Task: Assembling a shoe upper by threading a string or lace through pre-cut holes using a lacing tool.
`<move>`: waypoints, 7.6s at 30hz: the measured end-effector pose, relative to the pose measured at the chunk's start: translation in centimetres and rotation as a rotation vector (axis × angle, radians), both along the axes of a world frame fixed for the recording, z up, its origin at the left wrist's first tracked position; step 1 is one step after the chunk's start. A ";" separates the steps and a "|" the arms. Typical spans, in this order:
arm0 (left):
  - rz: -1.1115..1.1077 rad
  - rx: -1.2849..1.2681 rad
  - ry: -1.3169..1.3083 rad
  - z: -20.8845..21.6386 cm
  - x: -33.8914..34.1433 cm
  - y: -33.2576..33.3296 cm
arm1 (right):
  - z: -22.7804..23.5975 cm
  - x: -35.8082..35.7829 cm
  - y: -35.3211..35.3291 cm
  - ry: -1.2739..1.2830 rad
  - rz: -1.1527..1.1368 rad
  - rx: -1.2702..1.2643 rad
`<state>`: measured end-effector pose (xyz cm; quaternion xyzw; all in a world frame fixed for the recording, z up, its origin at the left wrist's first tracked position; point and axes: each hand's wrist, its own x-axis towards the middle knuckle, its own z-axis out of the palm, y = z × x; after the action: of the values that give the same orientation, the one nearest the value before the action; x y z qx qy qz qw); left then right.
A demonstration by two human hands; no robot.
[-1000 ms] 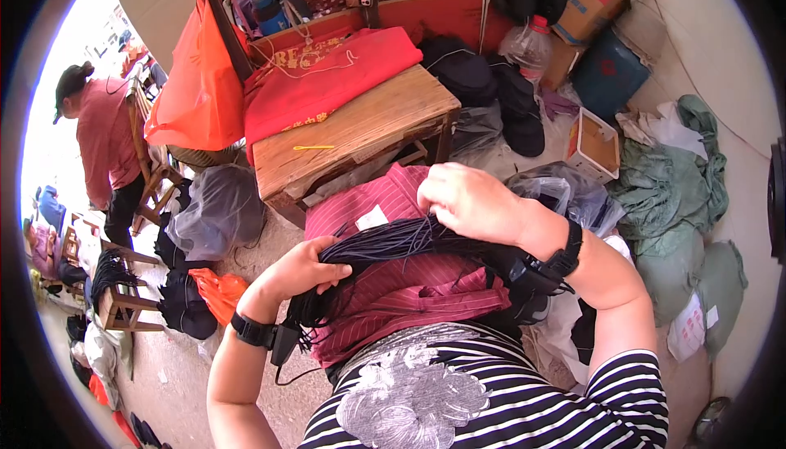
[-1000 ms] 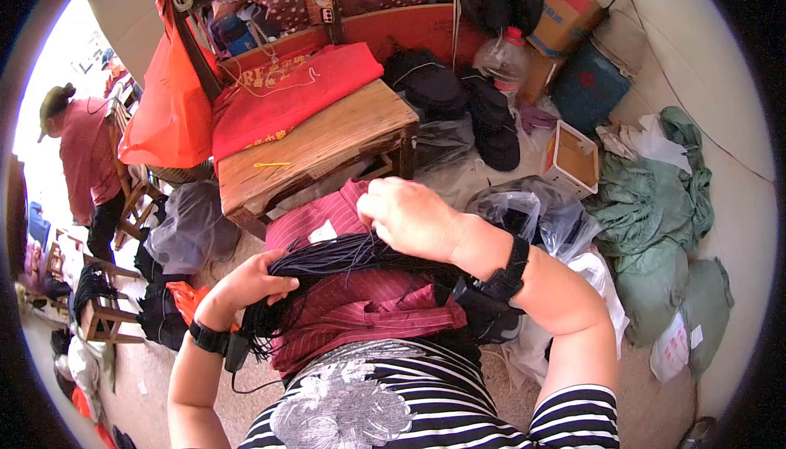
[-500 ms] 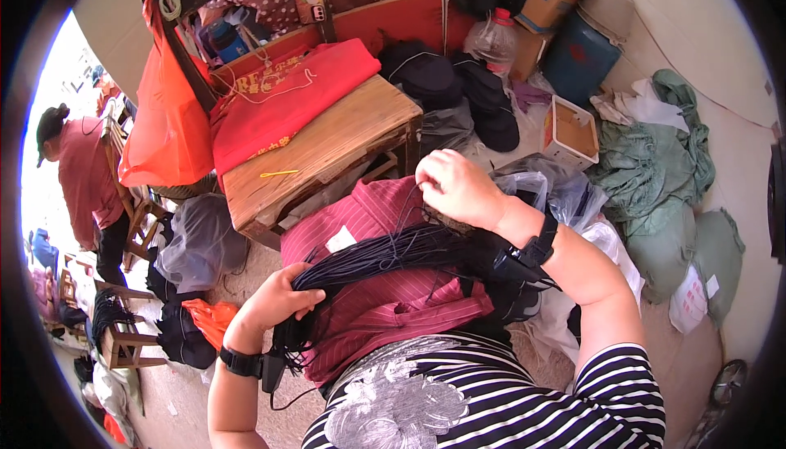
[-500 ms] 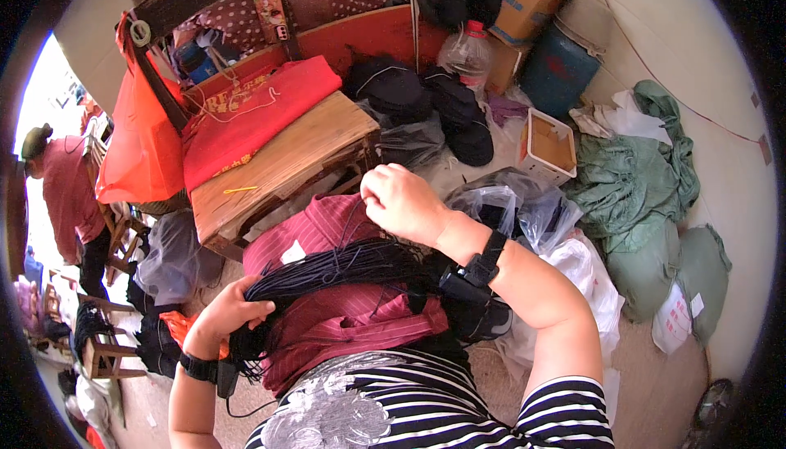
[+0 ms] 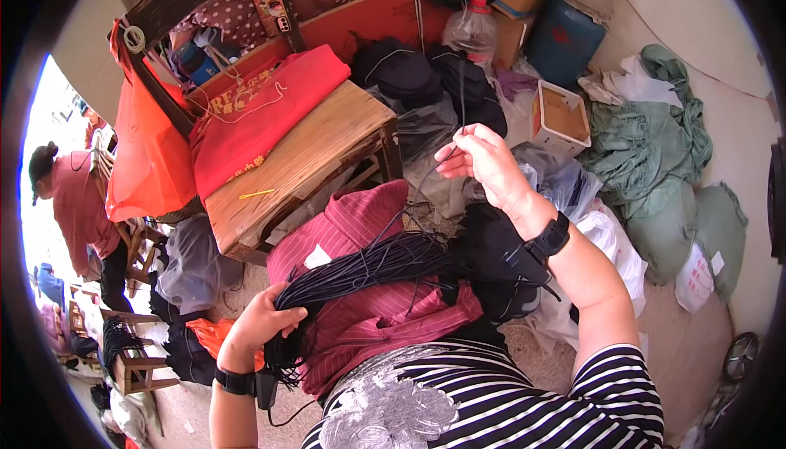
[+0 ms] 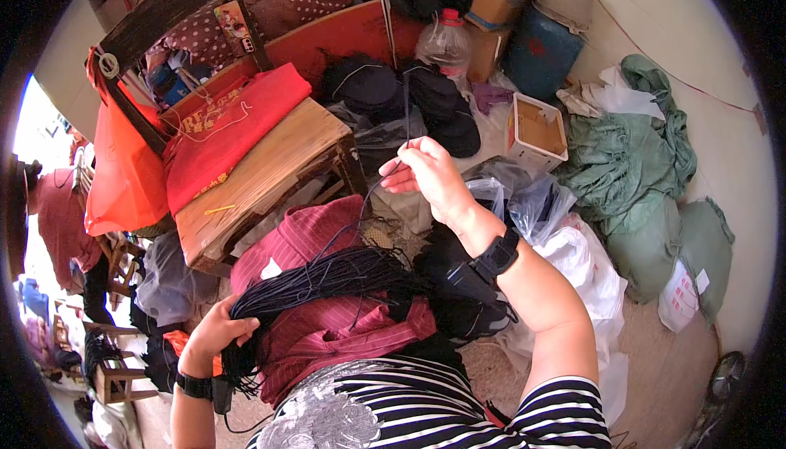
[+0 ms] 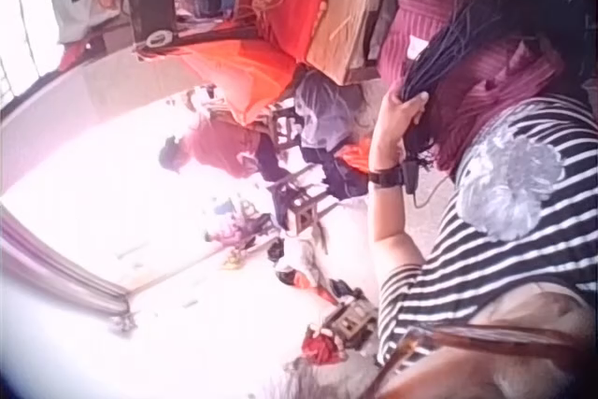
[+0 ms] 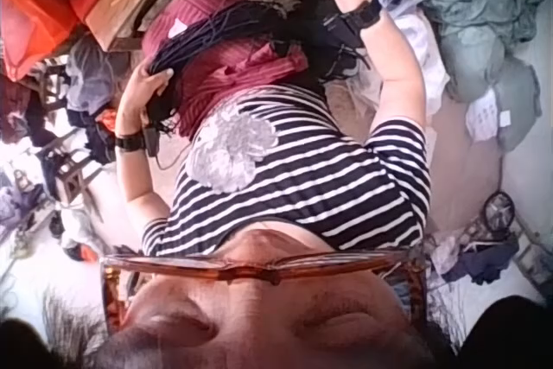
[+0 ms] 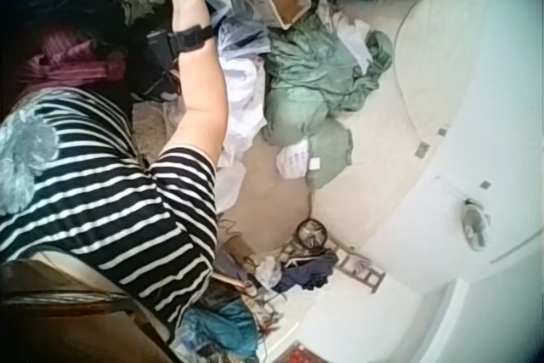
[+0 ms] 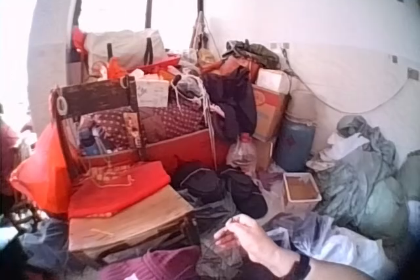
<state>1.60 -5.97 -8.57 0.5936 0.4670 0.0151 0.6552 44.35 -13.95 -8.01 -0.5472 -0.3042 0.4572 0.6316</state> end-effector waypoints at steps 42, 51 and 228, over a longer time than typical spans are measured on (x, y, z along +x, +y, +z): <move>-0.238 0.814 -0.122 6.6 -0.2 -4.0 | 1.4 -11.2 -0.8 -1.044 0.787 0.428; 0.106 0.759 -0.087 11.4 1.3 -5.2 | 4.4 -11.8 -1.5 -0.885 0.623 0.230; -0.007 0.035 -0.078 8.5 5.3 -4.2 | 0.9 -6.5 -3.2 -1.288 0.346 0.387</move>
<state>6.87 -10.19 -0.10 0.6056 0.4384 0.0441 0.6626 37.85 -17.17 -7.09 -0.5307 -0.7774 0.0729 0.3297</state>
